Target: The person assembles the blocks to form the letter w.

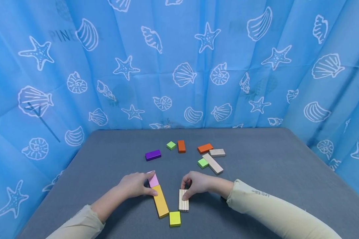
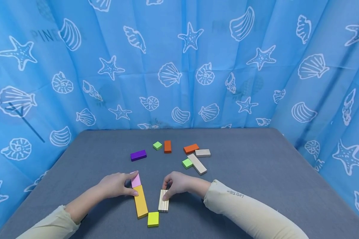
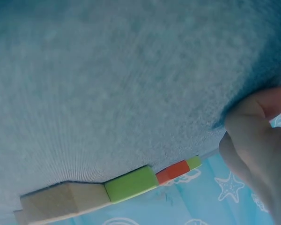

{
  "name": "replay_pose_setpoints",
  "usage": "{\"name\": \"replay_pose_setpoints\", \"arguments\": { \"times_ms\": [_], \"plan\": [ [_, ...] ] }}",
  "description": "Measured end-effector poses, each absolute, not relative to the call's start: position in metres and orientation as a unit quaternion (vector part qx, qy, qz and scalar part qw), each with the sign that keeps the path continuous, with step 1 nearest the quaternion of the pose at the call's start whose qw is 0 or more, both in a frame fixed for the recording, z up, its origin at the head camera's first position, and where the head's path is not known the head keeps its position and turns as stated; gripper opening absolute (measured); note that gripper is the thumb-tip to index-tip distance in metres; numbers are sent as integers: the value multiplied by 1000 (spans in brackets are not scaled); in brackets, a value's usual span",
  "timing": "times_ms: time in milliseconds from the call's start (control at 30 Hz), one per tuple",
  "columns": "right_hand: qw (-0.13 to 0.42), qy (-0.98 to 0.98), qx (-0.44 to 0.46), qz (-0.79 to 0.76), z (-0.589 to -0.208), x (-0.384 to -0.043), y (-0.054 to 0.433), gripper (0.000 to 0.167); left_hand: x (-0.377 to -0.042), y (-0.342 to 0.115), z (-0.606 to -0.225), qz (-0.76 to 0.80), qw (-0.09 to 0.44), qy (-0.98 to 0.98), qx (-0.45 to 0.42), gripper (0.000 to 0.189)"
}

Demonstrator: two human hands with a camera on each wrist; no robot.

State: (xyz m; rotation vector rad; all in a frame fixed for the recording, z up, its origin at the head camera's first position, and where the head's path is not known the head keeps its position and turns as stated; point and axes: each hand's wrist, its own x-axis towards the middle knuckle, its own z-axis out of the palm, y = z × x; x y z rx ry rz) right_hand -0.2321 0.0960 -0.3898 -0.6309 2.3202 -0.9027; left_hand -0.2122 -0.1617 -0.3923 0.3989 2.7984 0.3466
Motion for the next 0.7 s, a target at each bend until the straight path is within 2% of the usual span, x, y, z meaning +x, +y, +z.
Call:
{"name": "replay_pose_setpoints", "arguments": {
  "times_ms": [700],
  "plan": [
    [295, 866, -244, -321, -389, -231, 96, 17, -213, -162, -393, 119, 145, 972, 139, 87]
  ]
}}
